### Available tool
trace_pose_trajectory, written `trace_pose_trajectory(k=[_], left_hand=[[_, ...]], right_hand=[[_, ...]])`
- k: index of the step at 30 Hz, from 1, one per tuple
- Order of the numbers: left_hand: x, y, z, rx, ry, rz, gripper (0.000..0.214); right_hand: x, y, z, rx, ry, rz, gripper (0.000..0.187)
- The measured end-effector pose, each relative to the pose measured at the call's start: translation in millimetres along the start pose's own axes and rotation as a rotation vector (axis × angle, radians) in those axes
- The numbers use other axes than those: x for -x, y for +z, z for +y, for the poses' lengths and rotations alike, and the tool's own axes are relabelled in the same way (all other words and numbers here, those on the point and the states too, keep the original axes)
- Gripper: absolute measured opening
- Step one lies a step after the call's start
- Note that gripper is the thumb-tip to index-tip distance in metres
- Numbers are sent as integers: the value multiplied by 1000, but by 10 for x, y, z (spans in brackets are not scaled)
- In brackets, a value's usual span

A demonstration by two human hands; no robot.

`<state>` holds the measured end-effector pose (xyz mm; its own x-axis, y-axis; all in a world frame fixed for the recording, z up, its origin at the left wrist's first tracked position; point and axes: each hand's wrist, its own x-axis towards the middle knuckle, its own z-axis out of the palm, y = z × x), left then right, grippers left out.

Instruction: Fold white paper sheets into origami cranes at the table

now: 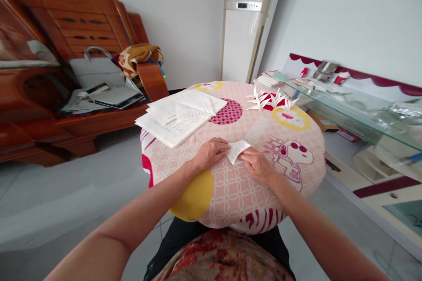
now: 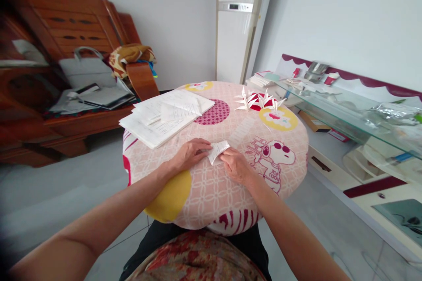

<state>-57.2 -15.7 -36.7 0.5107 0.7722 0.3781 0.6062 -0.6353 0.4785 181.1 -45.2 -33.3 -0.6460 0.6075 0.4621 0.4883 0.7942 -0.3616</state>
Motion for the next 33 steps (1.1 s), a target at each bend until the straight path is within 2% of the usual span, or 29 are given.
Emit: trace_pose_trajectory(k=[9,21,26,30,33], left_hand=[[-37,-17,78,-155,80,-87,26],[-43,-22,64,-63,23,-54,25],[-41,-11,68,-62,23,-44,24],[-38,0,61,-59,32,-31,24],[-38,0,62,-50,31,-35,23]], right_hand=[[-8,29,-23,10,-2,27,30],[-27,1,-50,-7,-71,-3,43],[-32,-23,-112,-53,-17,15,44],[-32,0,-147,-45,1,-7,25],[-53,64,-153,19,67,21,13]])
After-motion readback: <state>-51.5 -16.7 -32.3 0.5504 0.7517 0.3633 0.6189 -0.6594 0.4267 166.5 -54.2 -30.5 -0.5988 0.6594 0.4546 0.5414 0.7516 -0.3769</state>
